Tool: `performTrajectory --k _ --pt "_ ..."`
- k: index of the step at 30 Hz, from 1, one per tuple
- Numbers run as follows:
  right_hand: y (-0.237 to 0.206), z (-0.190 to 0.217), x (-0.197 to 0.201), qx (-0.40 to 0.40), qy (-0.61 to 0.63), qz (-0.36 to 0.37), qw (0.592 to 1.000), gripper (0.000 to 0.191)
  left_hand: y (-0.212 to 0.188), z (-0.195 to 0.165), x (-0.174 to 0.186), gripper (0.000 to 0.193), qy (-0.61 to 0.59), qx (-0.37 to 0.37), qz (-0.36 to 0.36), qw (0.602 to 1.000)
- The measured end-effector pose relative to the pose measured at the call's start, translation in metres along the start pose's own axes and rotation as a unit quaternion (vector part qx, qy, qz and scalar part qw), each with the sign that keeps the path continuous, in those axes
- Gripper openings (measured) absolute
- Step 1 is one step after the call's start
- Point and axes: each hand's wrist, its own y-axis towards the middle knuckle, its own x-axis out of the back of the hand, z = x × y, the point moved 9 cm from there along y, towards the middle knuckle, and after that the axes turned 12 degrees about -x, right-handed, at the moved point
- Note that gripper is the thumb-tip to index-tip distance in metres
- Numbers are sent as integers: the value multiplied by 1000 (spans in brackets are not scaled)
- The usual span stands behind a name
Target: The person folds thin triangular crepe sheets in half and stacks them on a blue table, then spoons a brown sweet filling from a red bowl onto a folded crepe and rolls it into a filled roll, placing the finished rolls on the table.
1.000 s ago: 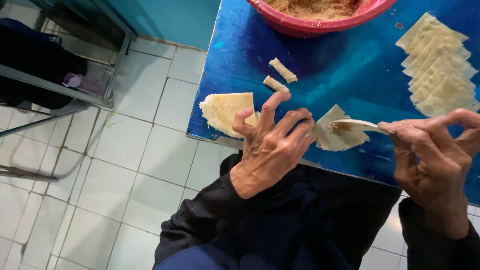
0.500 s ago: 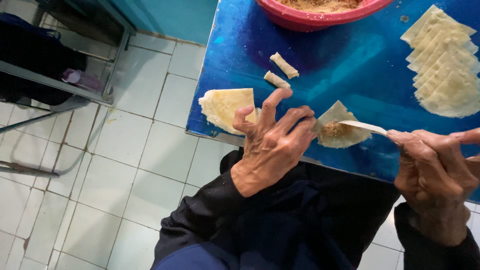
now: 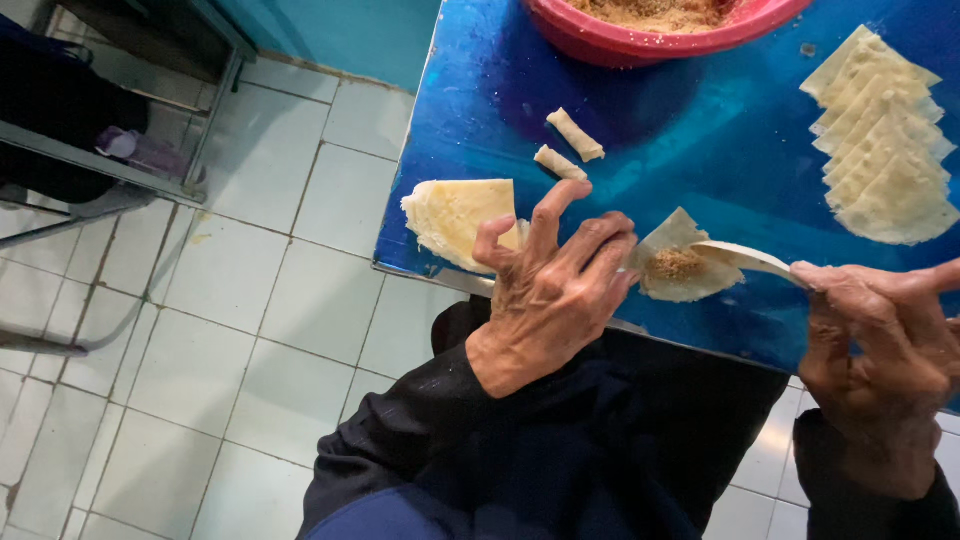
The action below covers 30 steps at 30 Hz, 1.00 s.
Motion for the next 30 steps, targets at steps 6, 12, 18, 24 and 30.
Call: performTrajectory --k 6,12,18,24,30 --pt "19 -33 -6 -46 -123 6 991 18 0 -2 0 18 7 -7 -5 1000" --pt "97 -43 -25 12 -124 -76 989 25 4 -3 -4 15 -10 -10 6 1000" --pt "154 42 -47 226 -470 -249 816 15 9 -4 -9 17 -11 -14 19 1000" --pt "136 40 -20 136 -143 -93 976 18 11 -4 -9 19 -39 -18 30 999" --pt "54 15 -11 44 -151 101 982 22 13 -2 -11 12 -65 -2 32 997"
